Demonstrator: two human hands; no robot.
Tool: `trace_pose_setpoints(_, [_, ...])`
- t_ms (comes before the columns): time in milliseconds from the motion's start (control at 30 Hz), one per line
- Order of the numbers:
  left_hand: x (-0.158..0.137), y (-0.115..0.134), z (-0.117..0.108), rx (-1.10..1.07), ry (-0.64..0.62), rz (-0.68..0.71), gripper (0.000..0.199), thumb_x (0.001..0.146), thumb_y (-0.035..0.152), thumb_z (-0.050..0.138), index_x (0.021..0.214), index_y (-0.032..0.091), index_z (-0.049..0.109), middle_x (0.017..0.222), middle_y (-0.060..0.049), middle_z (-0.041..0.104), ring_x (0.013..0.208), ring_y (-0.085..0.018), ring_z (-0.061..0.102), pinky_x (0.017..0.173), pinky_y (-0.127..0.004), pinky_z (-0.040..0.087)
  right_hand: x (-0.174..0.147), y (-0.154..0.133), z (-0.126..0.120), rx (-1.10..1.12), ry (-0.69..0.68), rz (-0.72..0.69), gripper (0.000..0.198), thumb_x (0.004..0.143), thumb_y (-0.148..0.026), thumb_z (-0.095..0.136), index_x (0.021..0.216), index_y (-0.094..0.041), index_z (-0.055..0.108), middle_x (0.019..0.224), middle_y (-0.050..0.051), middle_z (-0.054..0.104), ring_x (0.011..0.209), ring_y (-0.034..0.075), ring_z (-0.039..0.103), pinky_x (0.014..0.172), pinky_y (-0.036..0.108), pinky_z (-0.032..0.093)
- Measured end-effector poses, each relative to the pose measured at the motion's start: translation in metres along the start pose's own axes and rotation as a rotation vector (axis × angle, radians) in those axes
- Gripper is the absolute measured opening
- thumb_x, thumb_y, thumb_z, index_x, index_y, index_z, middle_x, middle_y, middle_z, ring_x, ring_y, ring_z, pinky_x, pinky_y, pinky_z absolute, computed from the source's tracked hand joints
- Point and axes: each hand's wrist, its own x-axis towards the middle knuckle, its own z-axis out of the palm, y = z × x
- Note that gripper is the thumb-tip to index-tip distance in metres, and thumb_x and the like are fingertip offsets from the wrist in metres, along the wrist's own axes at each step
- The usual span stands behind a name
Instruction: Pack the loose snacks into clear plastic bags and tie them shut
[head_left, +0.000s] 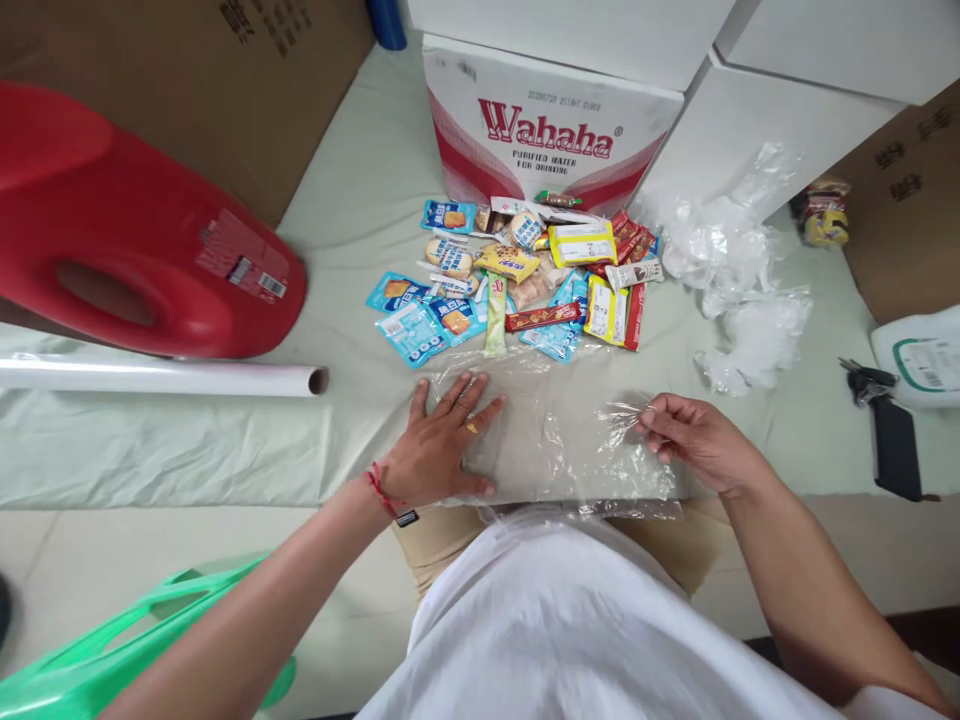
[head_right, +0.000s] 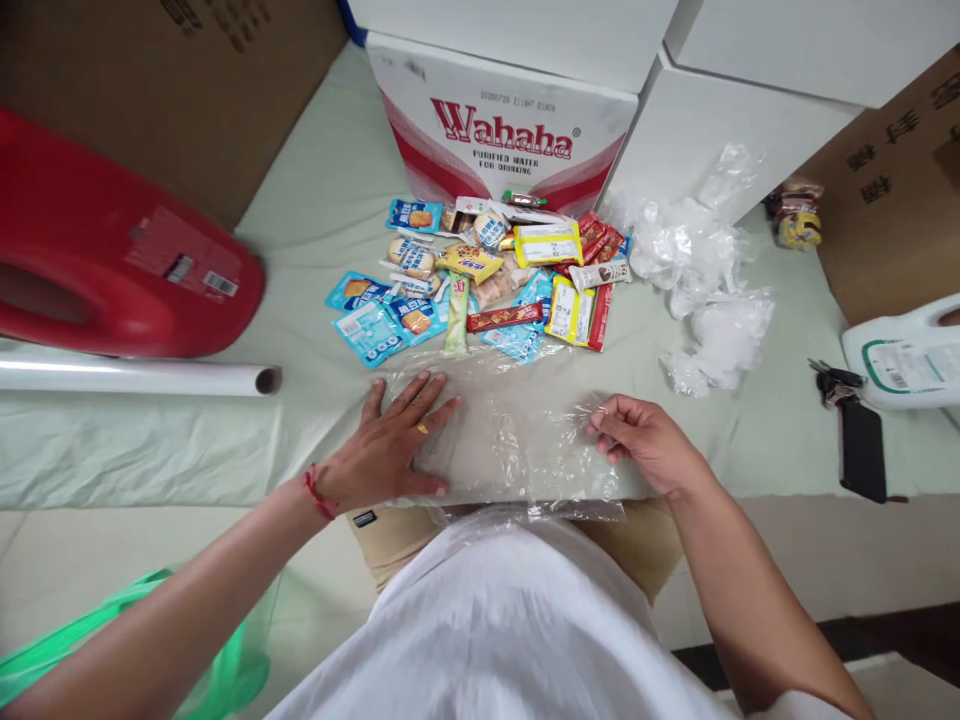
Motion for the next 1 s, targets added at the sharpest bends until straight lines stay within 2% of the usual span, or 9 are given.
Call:
trace_pose_setpoints(200, [0.007,-0.011,-0.011,0.006,-0.062,0.052,0.119,0.072,0.065,0.081,0.168,0.028,0.021,0.177,-0.016,0.003,0.163,-0.043,0.003,0.124,-0.074,-0.006,0.012,0.03,-0.032,-0.523,0.167,-0.134,0.041,0.074,-0.058,0.079,0.071,-0.021,0.064,0.061,0.0,0.061,0.057,0.015,0.052,0.053,0.026,0.04])
trace_pose_setpoints(300, [0.007,-0.014,-0.013,-0.011,-0.058,0.065,0.114,0.075,0.059,0.08,0.168,0.029,0.021,0.177,-0.015,0.004,0.163,-0.042,0.003,0.124,-0.073,-0.005,0.005,0.022,-0.029,-0.799,0.463,-0.344,0.023,0.083,-0.045,0.07,0.085,-0.022,0.07,0.08,0.004,0.068,0.065,0.018,0.058,0.061,0.031,0.045])
trace_pose_setpoints(367, [0.006,-0.017,-0.016,-0.043,-0.049,0.086,0.104,0.081,0.052,0.074,0.168,0.03,0.021,0.177,-0.014,0.007,0.164,-0.041,0.005,0.125,-0.072,-0.003,-0.004,0.009,-0.009,-0.861,0.53,-0.559,0.018,0.092,-0.038,0.062,0.094,-0.023,0.072,0.093,0.008,0.07,0.074,0.021,0.063,0.069,0.035,0.05])
trace_pose_setpoints(400, [0.006,-0.019,-0.019,-0.068,-0.047,0.098,0.097,0.085,0.047,0.07,0.168,0.03,0.021,0.177,-0.013,0.009,0.164,-0.039,0.006,0.126,-0.072,-0.001,-0.009,0.003,0.007,-0.874,0.454,-0.677,0.017,0.097,-0.034,0.058,0.098,-0.024,0.072,0.097,0.009,0.071,0.079,0.022,0.065,0.073,0.036,0.053])
trace_pose_setpoints(500, [0.008,-0.022,-0.026,-0.175,-0.036,0.108,0.076,0.096,0.035,0.049,0.167,0.03,0.023,0.176,-0.01,0.018,0.164,-0.033,0.009,0.127,-0.068,0.001,-0.014,-0.001,0.072,-0.983,-0.145,-0.987,0.021,0.102,-0.024,0.054,0.107,-0.026,0.074,0.109,0.008,0.075,0.103,0.025,0.067,0.092,0.039,0.056])
trace_pose_setpoints(567, [0.013,-0.023,-0.029,-0.237,-0.018,0.073,0.065,0.101,0.033,0.034,0.166,0.029,0.027,0.175,-0.009,0.024,0.164,-0.028,0.013,0.128,-0.065,-0.001,-0.009,0.011,0.117,-1.093,-0.422,-1.14,0.022,0.102,-0.027,0.059,0.117,-0.02,0.073,0.126,0.01,0.073,0.123,0.026,0.062,0.109,0.041,0.05])
trace_pose_setpoints(733, [0.031,-0.024,-0.033,-0.28,0.026,-0.024,0.059,0.104,0.034,0.025,0.16,0.025,0.039,0.171,-0.008,0.034,0.163,-0.025,0.021,0.129,-0.064,-0.002,0.003,0.051,0.178,-1.217,-0.613,-1.305,0.04,0.104,-0.035,0.06,0.138,-0.014,0.064,0.159,0.009,0.054,0.151,0.024,0.042,0.128,0.041,0.031])
trace_pose_setpoints(867, [0.038,-0.006,-0.039,-0.152,0.105,-0.108,0.054,0.095,0.022,0.039,0.145,0.025,0.058,0.165,-0.008,0.046,0.158,-0.03,0.031,0.127,-0.066,0.018,0.004,0.062,0.182,-1.206,-0.658,-1.347,0.039,0.105,-0.036,0.057,0.139,-0.018,0.062,0.163,0.006,0.048,0.155,0.022,0.037,0.131,0.044,0.023])
trace_pose_setpoints(1000, [0.038,0.044,-0.035,0.018,0.388,-0.252,0.035,0.091,0.018,0.049,0.112,0.017,0.077,0.154,-0.017,0.057,0.139,-0.042,0.05,0.107,-0.067,0.042,0.004,0.061,0.185,-1.176,-0.666,-1.333,0.036,0.104,-0.033,0.059,0.134,-0.014,0.065,0.152,0.011,0.06,0.145,0.024,0.05,0.124,0.044,0.034])
